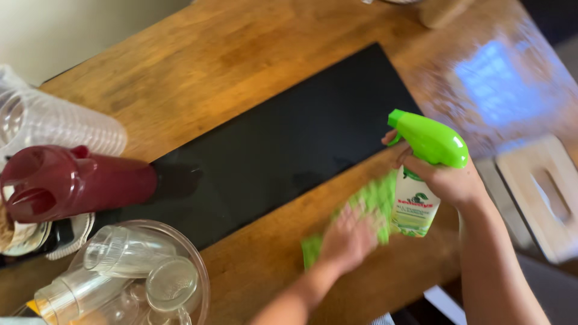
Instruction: The person clears a wooden table by moving a pitcher, a plastic jug, and a green cloth aside. They then spray a cleaning solution onto the table surface and wipe it with the cloth, repeatedly moving items like a tissue box, a smartwatch, and a jar to clean underneath them.
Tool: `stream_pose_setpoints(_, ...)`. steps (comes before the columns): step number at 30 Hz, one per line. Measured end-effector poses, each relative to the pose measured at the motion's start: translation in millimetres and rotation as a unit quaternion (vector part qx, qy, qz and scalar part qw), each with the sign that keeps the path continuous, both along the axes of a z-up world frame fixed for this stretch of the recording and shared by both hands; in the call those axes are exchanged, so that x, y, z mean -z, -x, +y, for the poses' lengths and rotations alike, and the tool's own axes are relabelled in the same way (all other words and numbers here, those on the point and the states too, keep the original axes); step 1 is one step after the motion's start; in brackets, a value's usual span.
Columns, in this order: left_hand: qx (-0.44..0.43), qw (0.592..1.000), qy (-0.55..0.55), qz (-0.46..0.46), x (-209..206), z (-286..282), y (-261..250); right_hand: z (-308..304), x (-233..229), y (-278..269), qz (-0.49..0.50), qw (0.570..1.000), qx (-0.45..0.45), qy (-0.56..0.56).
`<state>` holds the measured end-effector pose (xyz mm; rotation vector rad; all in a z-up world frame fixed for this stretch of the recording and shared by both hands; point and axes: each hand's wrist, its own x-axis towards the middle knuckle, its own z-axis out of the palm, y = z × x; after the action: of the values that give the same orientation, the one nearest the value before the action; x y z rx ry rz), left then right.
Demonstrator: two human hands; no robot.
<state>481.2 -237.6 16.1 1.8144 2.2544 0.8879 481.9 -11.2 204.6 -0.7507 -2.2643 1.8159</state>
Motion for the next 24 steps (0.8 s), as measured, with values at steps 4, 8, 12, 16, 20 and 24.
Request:
stream_pose_setpoints(4, 0.002, 0.993, 0.043, -0.108, 3, -59, -27, -20, -1, -67, -0.07, 0.997, 0.039, -0.014)
stream_pose_setpoints(8, -0.195, 0.971, 0.098, 0.101, 20, -94, 72, -42, 3, -100, -0.141, 0.989, 0.042, -0.032)
stream_pose_setpoints(12, -0.39, 0.913, 0.084, 0.083, 30, -66, 137, -50, -1, -120, -0.058, 0.998, 0.031, -0.01)
stream_pose_setpoints(16, -0.251, 0.956, 0.112, 0.102, 39, -13, 53, -51, -5, -138, -0.028, 0.999, 0.016, -0.042)
stream_pose_setpoints(20, -0.014, 0.994, 0.091, 0.058, 17, -34, -83, -60, -11, -155, -0.013, 0.996, -0.013, -0.092)
stream_pose_setpoints(24, 0.141, 0.984, 0.091, -0.061, 6, -100, -108, -73, -19, -163, -0.025, 0.998, 0.052, -0.02)
